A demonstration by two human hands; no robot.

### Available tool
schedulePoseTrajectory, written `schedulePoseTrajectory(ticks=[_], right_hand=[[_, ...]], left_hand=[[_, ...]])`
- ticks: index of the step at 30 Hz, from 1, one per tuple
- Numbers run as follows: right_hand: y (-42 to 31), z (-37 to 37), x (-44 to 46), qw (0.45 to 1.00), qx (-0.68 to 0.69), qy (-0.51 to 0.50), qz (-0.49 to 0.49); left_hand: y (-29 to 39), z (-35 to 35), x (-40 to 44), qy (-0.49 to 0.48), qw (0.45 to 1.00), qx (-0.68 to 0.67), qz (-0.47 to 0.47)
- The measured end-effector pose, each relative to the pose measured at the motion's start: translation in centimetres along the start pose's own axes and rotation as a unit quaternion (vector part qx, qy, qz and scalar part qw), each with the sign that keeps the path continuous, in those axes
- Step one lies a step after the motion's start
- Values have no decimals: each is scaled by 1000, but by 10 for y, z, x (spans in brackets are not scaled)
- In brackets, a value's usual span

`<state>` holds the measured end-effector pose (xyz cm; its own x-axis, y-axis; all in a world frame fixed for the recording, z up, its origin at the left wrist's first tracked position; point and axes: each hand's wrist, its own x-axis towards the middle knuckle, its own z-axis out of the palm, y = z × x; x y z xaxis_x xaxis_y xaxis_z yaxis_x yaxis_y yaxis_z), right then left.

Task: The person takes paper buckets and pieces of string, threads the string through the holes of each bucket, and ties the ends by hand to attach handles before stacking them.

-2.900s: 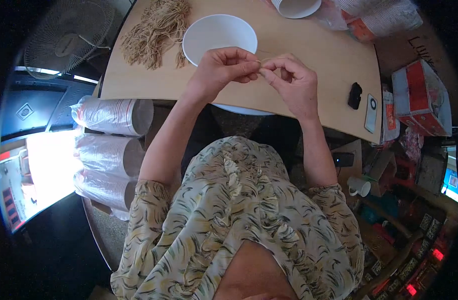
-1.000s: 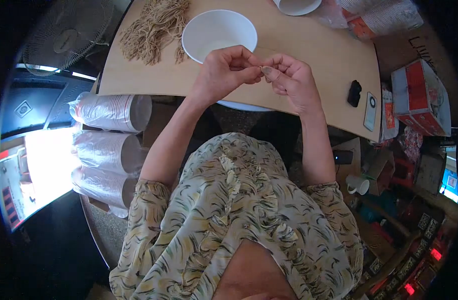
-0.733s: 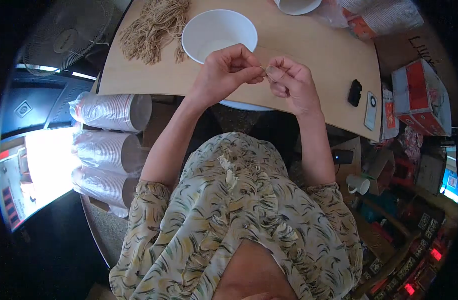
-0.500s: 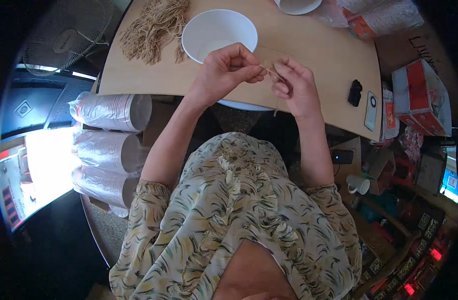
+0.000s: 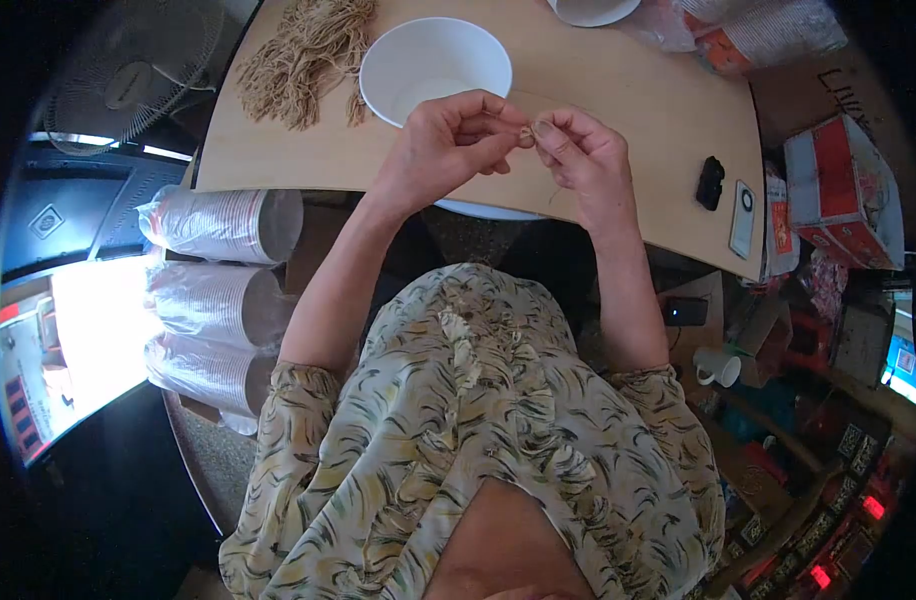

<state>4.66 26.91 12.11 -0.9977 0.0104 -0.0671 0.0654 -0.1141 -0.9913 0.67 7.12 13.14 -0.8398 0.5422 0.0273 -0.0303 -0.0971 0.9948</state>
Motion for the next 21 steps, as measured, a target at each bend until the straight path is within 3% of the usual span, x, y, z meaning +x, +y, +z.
schedulePoseTrajectory(ticks=[10, 18, 21], right_hand=[[4, -3, 2, 1000, 11, 4, -11], [10, -5, 0, 994, 104, 19, 8], [5, -6, -2, 998, 52, 41, 2]], left_hand=[[7, 1, -2, -10, 999, 40, -28], [3, 3, 0, -20, 999, 35, 5], [0, 3, 2, -29, 996, 83, 9]])
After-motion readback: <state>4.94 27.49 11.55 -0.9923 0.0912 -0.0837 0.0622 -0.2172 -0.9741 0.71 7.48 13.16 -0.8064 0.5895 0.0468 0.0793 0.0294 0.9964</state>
